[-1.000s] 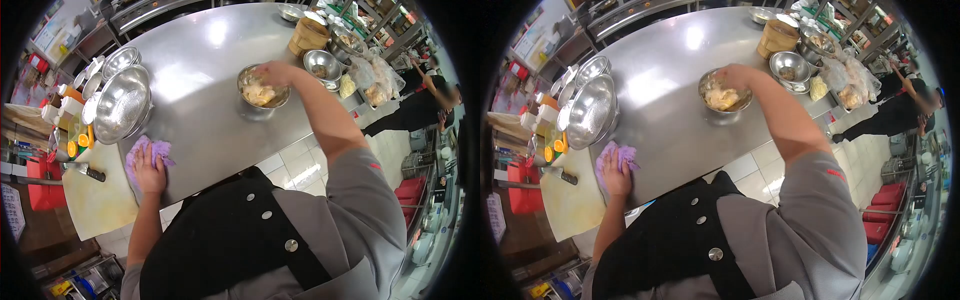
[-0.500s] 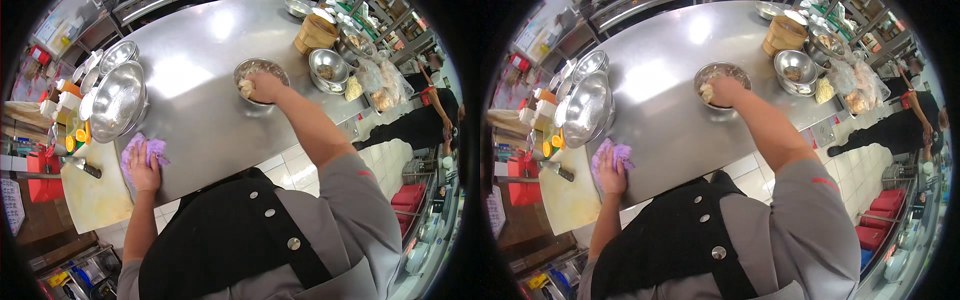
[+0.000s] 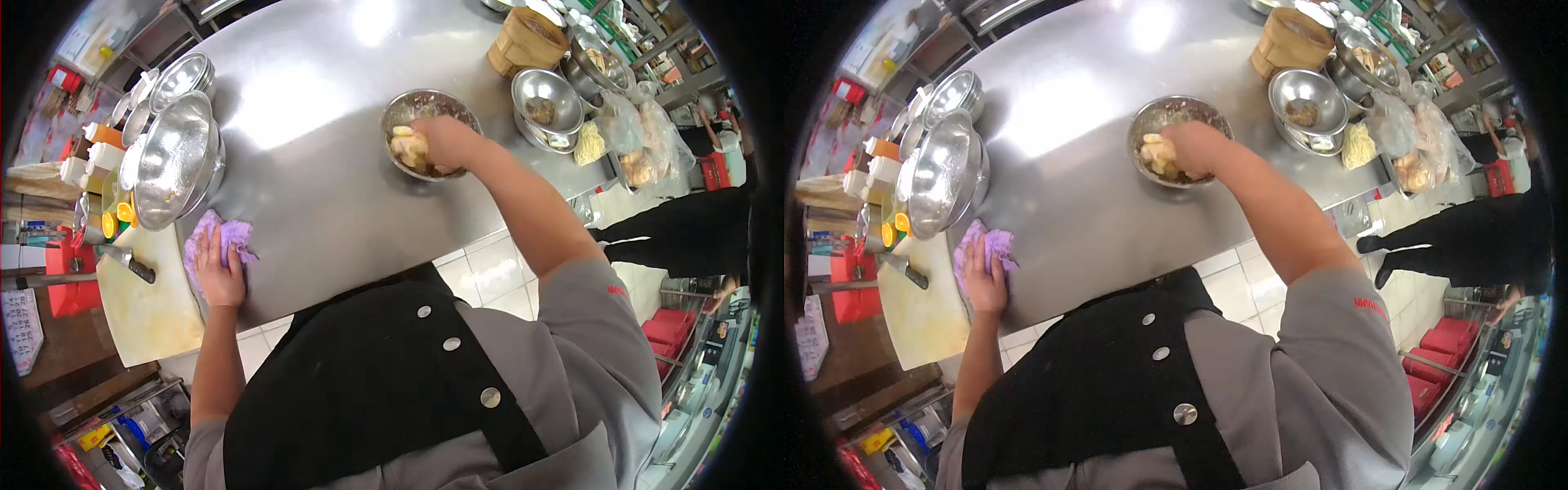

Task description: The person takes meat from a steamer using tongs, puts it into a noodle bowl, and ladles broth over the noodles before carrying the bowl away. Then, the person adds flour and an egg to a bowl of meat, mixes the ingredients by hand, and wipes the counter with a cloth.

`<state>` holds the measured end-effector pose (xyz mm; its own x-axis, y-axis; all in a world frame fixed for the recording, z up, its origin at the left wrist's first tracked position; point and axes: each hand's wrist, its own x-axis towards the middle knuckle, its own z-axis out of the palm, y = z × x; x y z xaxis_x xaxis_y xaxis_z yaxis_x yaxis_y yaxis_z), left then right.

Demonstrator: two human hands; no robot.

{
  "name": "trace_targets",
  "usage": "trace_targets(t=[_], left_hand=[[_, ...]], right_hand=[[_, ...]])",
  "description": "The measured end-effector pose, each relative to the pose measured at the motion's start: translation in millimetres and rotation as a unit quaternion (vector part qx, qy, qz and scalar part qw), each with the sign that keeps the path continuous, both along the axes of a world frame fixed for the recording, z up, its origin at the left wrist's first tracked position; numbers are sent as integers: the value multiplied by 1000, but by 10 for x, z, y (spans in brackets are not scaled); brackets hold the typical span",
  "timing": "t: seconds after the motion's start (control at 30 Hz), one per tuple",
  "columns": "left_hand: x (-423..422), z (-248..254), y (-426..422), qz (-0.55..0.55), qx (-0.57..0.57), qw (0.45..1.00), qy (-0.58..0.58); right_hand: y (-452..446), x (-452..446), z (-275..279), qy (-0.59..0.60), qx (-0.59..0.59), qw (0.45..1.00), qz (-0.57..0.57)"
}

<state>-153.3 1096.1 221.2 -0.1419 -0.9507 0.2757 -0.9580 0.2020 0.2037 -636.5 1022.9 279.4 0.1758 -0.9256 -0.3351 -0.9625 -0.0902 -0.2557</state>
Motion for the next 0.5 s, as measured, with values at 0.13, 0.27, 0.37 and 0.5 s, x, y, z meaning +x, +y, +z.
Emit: trace_targets(t=[0.13, 0.27, 0.37, 0.5], left_hand=[[41, -52, -13, 1, 3, 1000, -7], [32, -4, -3, 2, 7, 1000, -5], [47, -14, -13, -2, 2, 1000, 5], [55, -51, 40, 14, -1, 1000, 13]], right_hand=[[51, -106, 226, -7, -91, 995, -49], [96, -199, 455, -25, -43, 999, 6], [149, -119, 355, -43, -42, 997, -43], [64, 78, -213, 6, -69, 995, -71]])
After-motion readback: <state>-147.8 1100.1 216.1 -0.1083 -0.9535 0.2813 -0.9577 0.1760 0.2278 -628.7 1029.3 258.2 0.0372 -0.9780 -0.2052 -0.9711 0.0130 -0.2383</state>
